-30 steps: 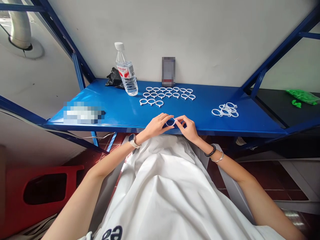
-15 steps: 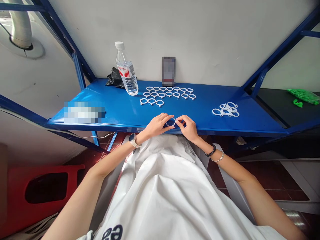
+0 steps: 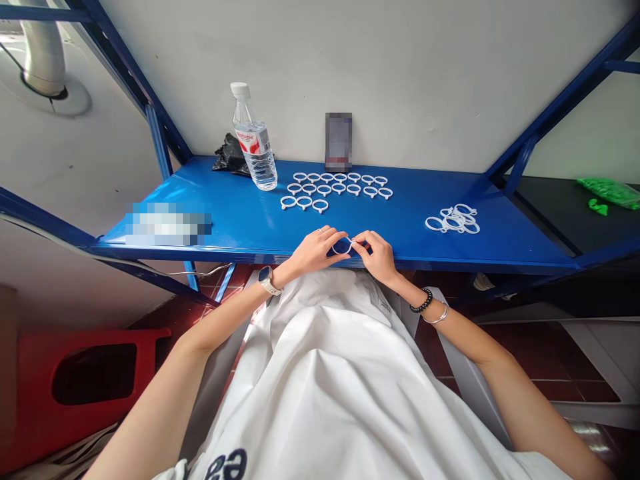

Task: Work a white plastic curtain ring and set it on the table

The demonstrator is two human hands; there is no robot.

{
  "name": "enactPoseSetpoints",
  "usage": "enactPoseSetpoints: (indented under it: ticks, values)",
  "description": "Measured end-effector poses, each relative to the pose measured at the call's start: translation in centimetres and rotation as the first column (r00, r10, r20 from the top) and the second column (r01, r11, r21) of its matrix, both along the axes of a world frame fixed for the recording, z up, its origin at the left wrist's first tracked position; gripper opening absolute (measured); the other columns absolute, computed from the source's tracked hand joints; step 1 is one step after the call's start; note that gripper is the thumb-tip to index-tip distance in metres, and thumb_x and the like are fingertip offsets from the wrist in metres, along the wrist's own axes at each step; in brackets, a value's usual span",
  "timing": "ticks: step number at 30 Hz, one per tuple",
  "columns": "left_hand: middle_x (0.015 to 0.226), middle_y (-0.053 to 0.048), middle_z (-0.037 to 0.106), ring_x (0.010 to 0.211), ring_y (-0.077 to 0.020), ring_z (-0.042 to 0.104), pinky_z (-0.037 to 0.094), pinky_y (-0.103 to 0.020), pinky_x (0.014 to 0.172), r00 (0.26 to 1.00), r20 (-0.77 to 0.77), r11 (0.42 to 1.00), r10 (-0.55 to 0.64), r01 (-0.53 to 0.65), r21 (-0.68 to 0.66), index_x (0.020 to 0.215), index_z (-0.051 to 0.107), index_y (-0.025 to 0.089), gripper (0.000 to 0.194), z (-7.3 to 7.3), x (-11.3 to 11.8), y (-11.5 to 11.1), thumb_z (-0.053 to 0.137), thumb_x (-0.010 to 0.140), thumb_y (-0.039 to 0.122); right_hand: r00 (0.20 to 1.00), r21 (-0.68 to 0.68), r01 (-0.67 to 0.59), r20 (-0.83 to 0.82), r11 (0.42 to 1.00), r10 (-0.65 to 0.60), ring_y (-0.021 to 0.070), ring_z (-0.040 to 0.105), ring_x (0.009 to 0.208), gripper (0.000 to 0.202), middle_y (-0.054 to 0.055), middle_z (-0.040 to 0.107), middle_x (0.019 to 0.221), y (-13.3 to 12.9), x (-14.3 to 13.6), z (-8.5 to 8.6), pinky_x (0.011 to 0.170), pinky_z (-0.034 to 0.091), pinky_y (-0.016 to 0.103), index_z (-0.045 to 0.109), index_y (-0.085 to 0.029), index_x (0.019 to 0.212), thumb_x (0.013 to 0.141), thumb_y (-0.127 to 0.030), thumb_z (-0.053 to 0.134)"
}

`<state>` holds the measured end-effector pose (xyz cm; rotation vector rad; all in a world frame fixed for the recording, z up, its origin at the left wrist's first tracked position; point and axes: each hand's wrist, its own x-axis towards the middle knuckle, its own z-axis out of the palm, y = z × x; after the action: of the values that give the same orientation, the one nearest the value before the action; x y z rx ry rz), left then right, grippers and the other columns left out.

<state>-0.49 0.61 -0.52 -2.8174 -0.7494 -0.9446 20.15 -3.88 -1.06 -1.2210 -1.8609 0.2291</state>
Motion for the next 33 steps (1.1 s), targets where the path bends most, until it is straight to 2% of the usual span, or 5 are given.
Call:
enactPoseSetpoints:
  ticks: [33]
  values:
    - [0.085,-0.008,0.068,0.079,-0.0205,0.062,0.046,-0.031,0.069,0.999,-0.020,0.999,0.029,-0.029,-0.023,0.116,0.060,0.014,0.056,-0.08,0.08,-0.08,0.040,0.099,0.063,1.000,0.012,0.002,0.029,1.000,-0.002,0.0202,0.061,0.076,0.025,0.004,0.069,0.086,0.07,0.01,-0.18,0.065,0.044,0.032,0.058,-0.026,0.082,0.099,-0.042,0.050]
